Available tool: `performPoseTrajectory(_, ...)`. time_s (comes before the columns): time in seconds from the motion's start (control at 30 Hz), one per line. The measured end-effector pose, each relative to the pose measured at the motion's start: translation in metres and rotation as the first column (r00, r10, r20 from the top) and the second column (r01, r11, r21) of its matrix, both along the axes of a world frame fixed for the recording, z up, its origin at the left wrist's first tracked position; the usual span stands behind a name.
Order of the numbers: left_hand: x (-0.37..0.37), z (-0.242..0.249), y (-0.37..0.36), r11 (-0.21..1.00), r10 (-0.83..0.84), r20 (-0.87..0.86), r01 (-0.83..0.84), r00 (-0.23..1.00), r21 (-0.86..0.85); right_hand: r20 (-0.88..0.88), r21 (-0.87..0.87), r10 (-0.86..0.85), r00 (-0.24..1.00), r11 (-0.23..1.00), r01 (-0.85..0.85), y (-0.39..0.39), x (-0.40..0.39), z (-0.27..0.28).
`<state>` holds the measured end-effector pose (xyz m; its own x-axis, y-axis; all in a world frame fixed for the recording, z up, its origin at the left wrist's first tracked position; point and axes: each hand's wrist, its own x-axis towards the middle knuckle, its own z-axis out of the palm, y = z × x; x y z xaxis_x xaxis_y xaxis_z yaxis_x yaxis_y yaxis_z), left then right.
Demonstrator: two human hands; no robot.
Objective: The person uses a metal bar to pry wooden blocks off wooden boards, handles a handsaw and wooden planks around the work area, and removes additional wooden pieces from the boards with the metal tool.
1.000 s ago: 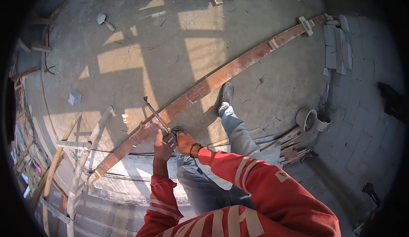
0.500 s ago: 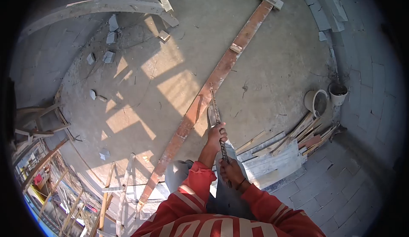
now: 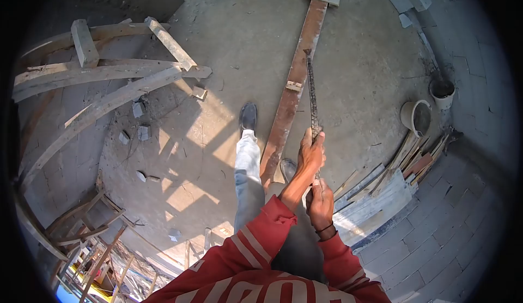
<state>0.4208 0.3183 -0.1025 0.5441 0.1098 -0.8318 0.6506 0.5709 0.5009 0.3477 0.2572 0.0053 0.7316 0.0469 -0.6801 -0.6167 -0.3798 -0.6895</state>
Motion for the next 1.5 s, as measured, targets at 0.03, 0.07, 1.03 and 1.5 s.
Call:
performPoseTrajectory(0.03, 0.018, 0.004, 0.003, 1.0, 0.014, 0.101, -0.011, 0.995, -0.028, -0.036, -0.035, -0.039, 0.999, 0.999, 0.038, 0.005, 0.017, -0.002)
performPoseTrajectory(0.07, 0.042, 0.021, 0.014, 0.995, 0.042, 0.195, -0.023, 0.98, -0.1, 0.024, -0.037, -0.116, 0.993, 0.992, 0.117, 0.015, 0.031, -0.002)
performPoseTrajectory(1.03, 0.099, -0.049, 0.01, 0.941, -0.226, -0.25, 0.278, 0.942, 0.196, -0.222, -0.258, 0.14, 0.965, 0.946, -0.197, -0.04, 0.119, -0.082)
performPoseTrajectory(1.5, -0.136, 0.033, 0.109, 0.458, 0.419, -0.264, 0.049, 0.869, 0.888, -0.623, -0.082, 0.189, 0.759, 0.949, -0.304, -0.147, 0.19, -0.013)
